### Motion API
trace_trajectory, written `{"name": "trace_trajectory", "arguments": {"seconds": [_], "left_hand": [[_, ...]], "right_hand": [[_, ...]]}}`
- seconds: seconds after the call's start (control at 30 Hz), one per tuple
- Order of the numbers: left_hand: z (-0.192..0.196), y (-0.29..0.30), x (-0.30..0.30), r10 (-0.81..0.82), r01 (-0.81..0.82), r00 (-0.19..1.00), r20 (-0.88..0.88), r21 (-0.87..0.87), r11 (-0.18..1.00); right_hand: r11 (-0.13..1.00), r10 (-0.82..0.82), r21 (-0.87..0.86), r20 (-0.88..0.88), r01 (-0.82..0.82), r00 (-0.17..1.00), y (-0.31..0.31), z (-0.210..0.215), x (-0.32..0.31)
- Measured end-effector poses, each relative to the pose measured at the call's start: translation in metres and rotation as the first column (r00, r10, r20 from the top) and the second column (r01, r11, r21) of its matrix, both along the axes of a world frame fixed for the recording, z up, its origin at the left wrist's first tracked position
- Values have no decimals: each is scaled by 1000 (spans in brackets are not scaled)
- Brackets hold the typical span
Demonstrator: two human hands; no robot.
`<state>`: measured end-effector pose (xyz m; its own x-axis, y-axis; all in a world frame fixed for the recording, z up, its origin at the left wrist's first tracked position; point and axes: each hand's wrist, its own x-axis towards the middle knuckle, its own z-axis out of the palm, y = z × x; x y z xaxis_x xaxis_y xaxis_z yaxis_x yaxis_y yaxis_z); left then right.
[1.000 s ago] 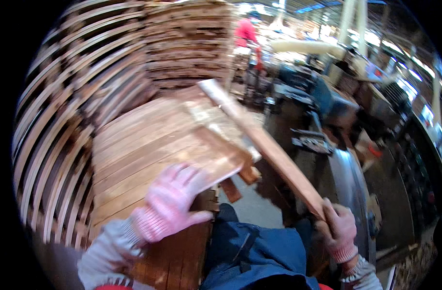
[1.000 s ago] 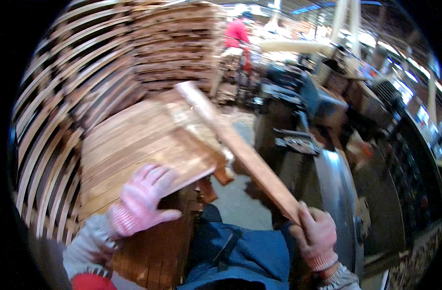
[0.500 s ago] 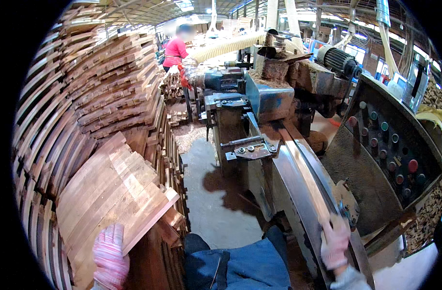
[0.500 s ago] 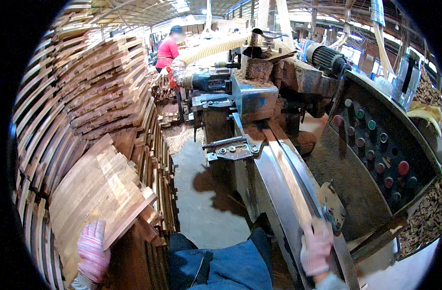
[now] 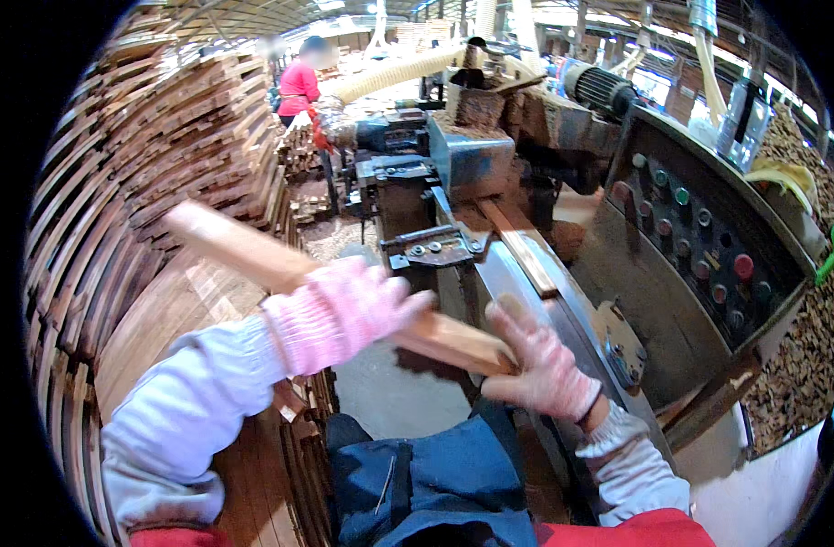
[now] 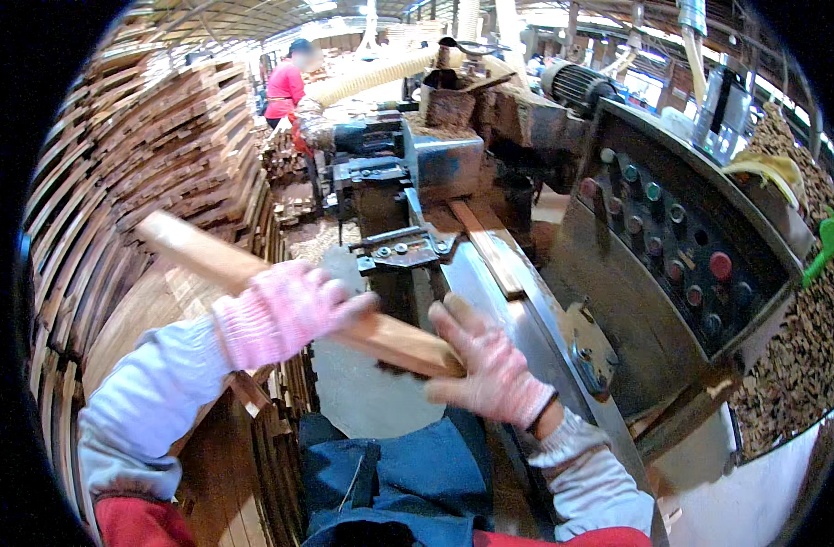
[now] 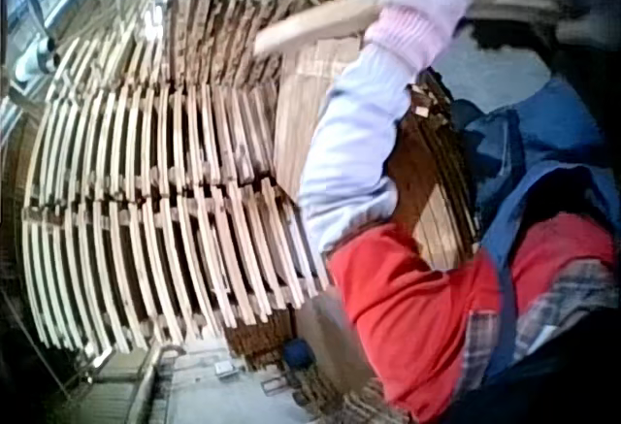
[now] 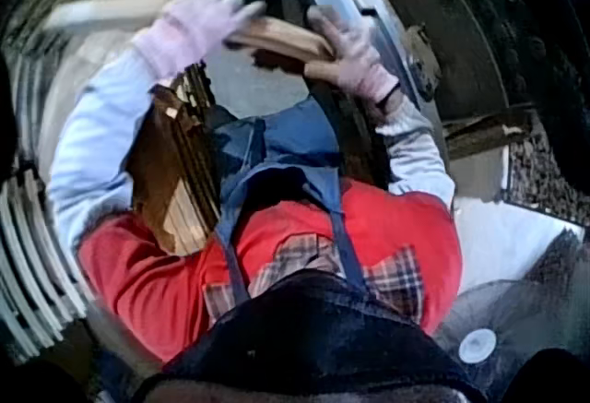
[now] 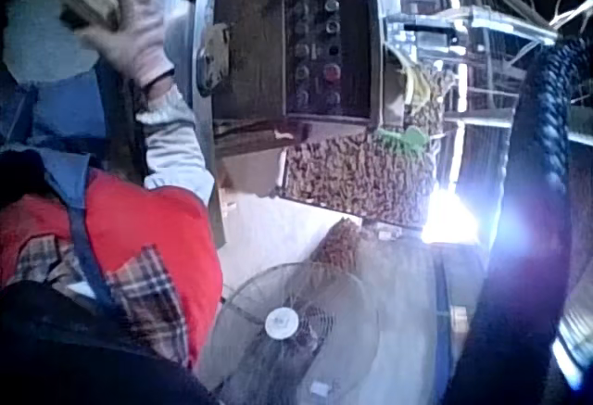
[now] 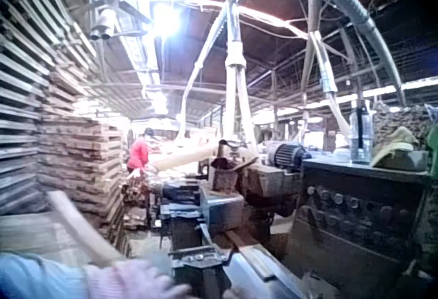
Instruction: The person picks up curved wooden boards from a large stack on the left and feeds them one by one through a woodworking machine, using their hands to guide the wood into the intake.
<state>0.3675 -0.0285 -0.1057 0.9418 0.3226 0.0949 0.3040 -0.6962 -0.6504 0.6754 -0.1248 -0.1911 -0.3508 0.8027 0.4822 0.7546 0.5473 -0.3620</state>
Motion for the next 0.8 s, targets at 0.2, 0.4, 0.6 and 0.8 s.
{"name": "trace_trajectory", "arguments": {"seconds": [0.2, 0.4, 0.6, 0.8], "left_hand": [[-22, 14, 96, -341, 315, 894, 291, 132, 940], [-4, 28, 11, 70, -19, 937, 341, -149, 989], [15, -49, -129, 663, -579, 635, 397, -324, 748], [-37, -138, -232, 867, -737, 426, 257, -457, 498]], "right_hand": [[915, -388, -101, 37, 390, 921, -131, -17, 31], [640, -718, -83, 288, 764, 633, -210, -77, 51], [643, -765, 72, 114, 762, 634, -98, -106, 81], [581, -812, 180, 61, 793, 581, 112, -87, 92]]}}
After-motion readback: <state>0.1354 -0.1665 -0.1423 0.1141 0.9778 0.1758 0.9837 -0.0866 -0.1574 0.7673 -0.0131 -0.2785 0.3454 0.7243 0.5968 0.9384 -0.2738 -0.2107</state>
